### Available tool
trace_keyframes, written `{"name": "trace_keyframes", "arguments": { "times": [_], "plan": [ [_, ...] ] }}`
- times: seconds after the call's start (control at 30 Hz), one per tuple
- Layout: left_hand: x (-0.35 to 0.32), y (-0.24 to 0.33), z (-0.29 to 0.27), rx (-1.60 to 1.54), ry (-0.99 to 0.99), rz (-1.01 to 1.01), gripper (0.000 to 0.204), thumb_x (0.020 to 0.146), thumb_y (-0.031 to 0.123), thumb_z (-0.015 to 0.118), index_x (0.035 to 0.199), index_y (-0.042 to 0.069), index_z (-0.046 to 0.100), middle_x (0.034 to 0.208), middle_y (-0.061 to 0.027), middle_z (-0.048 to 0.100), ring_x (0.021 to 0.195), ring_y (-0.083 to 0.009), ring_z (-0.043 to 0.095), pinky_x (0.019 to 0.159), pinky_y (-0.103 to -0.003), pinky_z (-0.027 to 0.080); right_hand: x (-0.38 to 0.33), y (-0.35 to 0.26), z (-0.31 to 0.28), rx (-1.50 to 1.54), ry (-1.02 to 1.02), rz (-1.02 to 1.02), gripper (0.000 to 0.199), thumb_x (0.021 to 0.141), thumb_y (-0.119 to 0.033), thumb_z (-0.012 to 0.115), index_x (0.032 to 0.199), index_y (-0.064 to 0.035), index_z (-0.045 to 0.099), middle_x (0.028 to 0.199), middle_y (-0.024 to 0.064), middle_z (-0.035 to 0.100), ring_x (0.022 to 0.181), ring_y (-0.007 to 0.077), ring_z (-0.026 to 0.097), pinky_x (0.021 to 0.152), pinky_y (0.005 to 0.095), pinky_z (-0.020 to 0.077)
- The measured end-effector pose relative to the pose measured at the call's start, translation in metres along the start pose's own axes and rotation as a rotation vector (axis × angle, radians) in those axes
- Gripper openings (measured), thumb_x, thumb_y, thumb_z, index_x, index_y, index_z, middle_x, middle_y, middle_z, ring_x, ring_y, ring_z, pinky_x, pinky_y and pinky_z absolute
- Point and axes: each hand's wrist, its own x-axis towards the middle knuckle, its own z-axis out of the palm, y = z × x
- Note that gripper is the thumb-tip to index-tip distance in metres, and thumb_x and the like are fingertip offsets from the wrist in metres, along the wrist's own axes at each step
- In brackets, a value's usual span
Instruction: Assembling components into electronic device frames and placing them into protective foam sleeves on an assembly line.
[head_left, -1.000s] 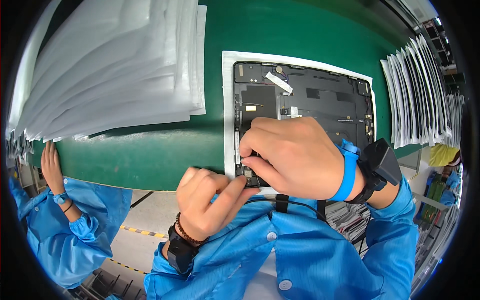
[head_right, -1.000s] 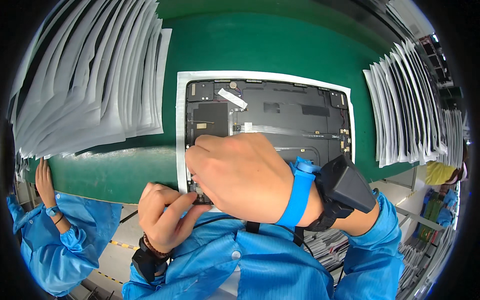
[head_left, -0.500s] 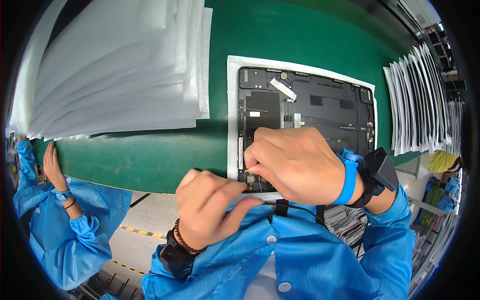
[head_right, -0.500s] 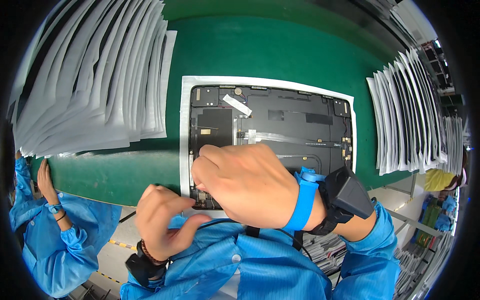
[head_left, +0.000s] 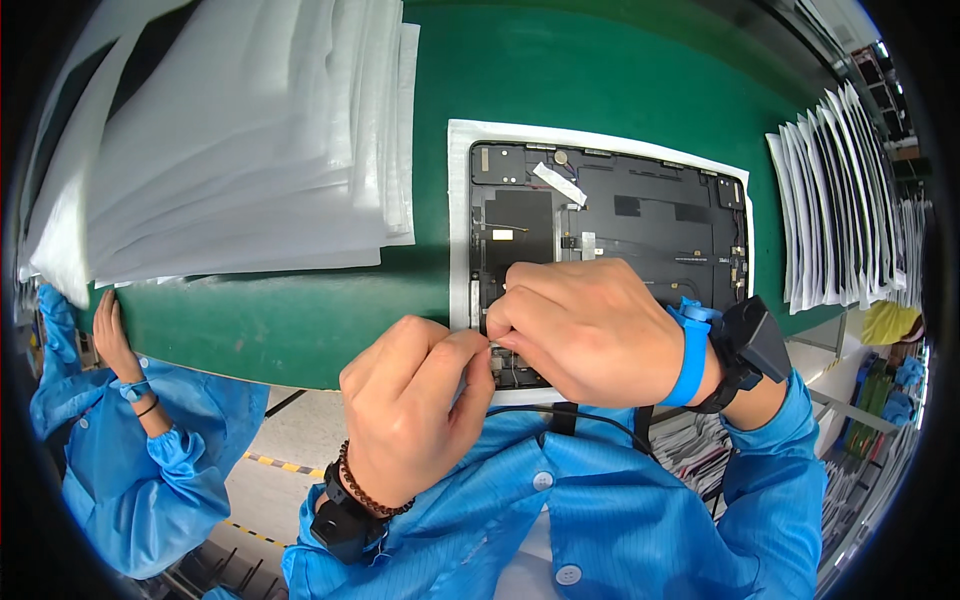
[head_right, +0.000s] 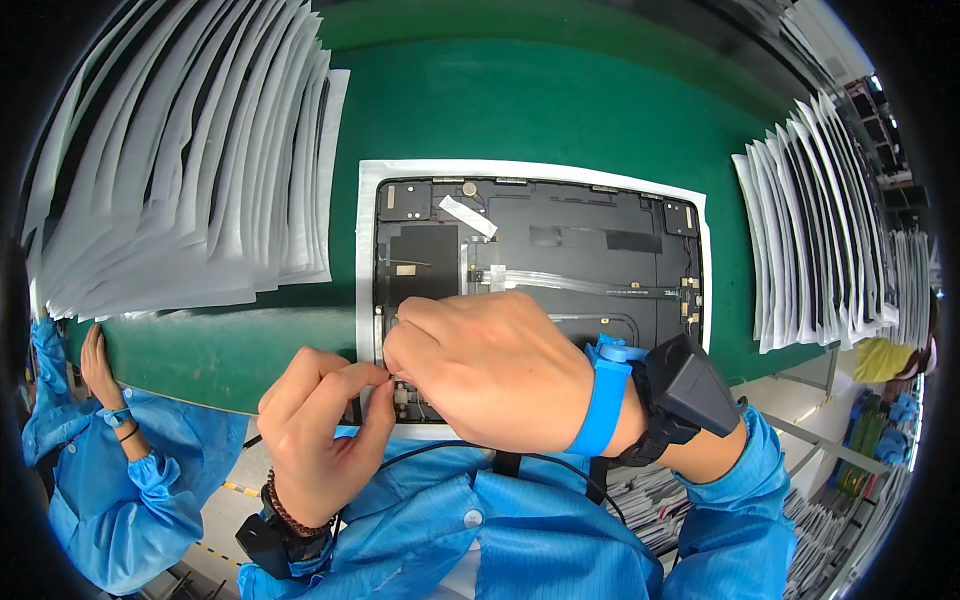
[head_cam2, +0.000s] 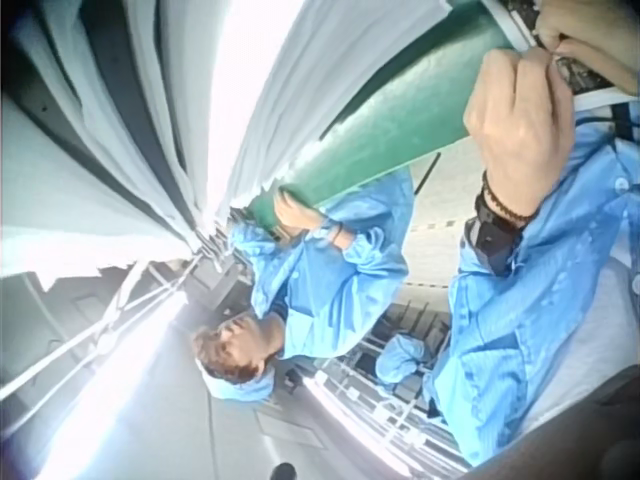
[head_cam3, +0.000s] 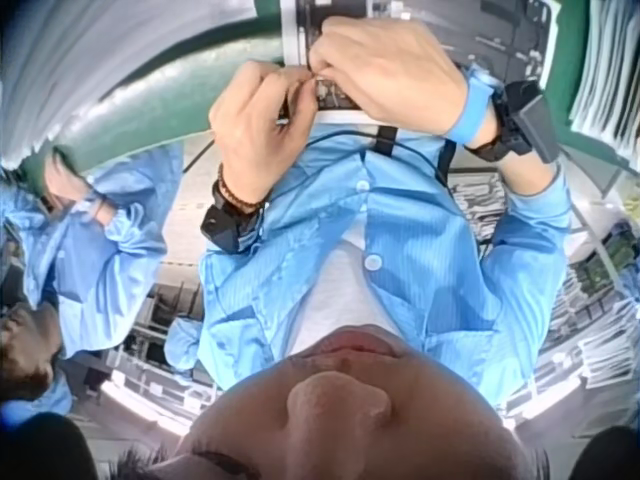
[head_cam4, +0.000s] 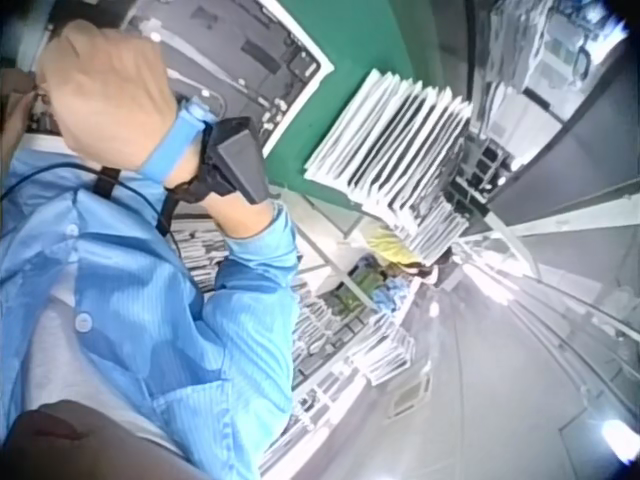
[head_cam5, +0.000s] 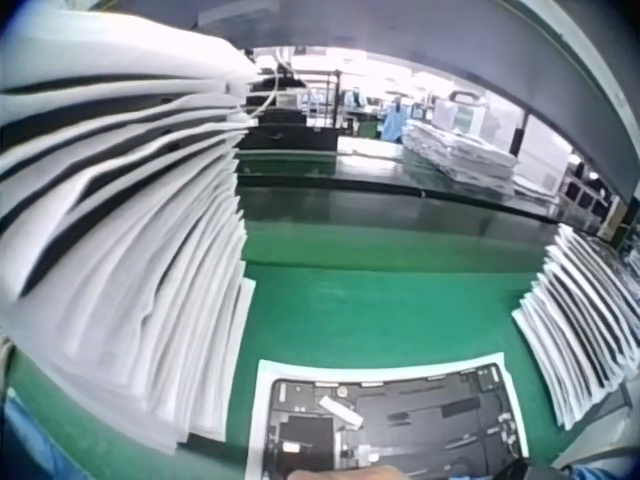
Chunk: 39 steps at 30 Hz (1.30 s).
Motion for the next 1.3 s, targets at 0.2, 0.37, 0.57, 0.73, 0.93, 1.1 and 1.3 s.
{"name": "trace_keyframes", "arguments": {
  "times": [0.2,0.37,0.57,0.73,0.93,1.1,1.3],
  "plan": [
    [-0.001,0.000,0.002,0.031,-0.014,0.019,0.020,0.070,-0.008,0.076,0.085,0.002,0.069,0.071,-0.0053,0.056,0.053,-0.0156,0.054,0.048,-0.028,0.041,0.000,0.001,0.000,0.018,0.026,-0.016,0.012,0.076,-0.006,0.064,0.085,-0.0027,0.056,0.078,0.0100,0.056,0.069,0.0303,0.061,0.054,0.0413,0.0488],
    [-0.001,0.002,0.005,0.019,-0.036,-0.047,0.019,0.066,-0.005,0.075,0.081,0.002,0.066,0.071,-0.0065,0.056,0.055,-0.0234,0.057,0.048,-0.035,0.045,-0.002,0.005,0.001,0.031,0.022,-0.037,0.011,0.078,-0.007,0.064,0.084,-0.0026,0.055,0.078,0.0110,0.056,0.068,0.0315,0.061,0.055,0.0420,0.0495],
    [0.000,0.008,0.001,-0.054,-0.078,-0.166,0.016,0.073,-0.009,0.073,0.086,-0.001,0.068,0.069,-0.0050,0.054,0.054,-0.0117,0.053,0.049,-0.026,0.046,-0.002,0.005,0.004,-0.015,0.015,-0.026,0.013,0.084,-0.006,0.070,0.089,-0.0061,0.058,0.076,0.0083,0.052,0.064,0.0296,0.058,0.052,0.0404,0.0452],
    [0.002,0.015,0.000,-0.072,-0.103,-0.317,0.012,0.074,-0.008,0.072,0.083,-0.002,0.068,0.067,-0.0041,0.051,0.055,-0.0099,0.049,0.049,-0.025,0.045,-0.002,0.003,0.005,-0.036,0.043,-0.016,0.014,0.083,-0.005,0.070,0.088,-0.0056,0.057,0.076,0.0084,0.051,0.064,0.0294,0.058,0.051,0.0404,0.0446],
    [0.007,0.021,-0.001,-0.049,-0.114,-0.392,0.012,0.073,-0.001,0.075,0.082,0.003,0.068,0.064,-0.0056,0.052,0.049,-0.0168,0.047,0.046,-0.032,0.039,-0.001,0.000,0.004,-0.065,0.024,-0.017,0.013,0.077,-0.008,0.063,0.082,-0.0013,0.054,0.079,0.0123,0.056,0.068,0.0308,0.062,0.054,0.0423,0.0488],
    [0.009,0.021,0.000,-0.067,-0.121,-0.423,0.012,0.073,-0.001,0.074,0.083,0.003,0.069,0.064,-0.0065,0.053,0.050,-0.0174,0.048,0.047,-0.032,0.039,-0.001,0.001,0.005,-0.080,0.029,-0.018,0.012,0.077,-0.008,0.063,0.084,-0.0012,0.055,0.079,0.0126,0.057,0.068,0.0310,0.062,0.055,0.0421,0.0494],
    [0.013,0.023,0.000,-0.093,-0.151,-0.421,0.010,0.074,-0.002,0.074,0.083,0.001,0.070,0.064,-0.0049,0.052,0.053,-0.0127,0.046,0.049,-0.029,0.038,-0.001,0.003,0.008,-0.063,0.071,-0.003,0.012,0.084,-0.005,0.067,0.088,-0.0053,0.056,0.076,0.0084,0.054,0.065,0.0300,0.058,0.051,0.0413,0.0440]
  ]
}}
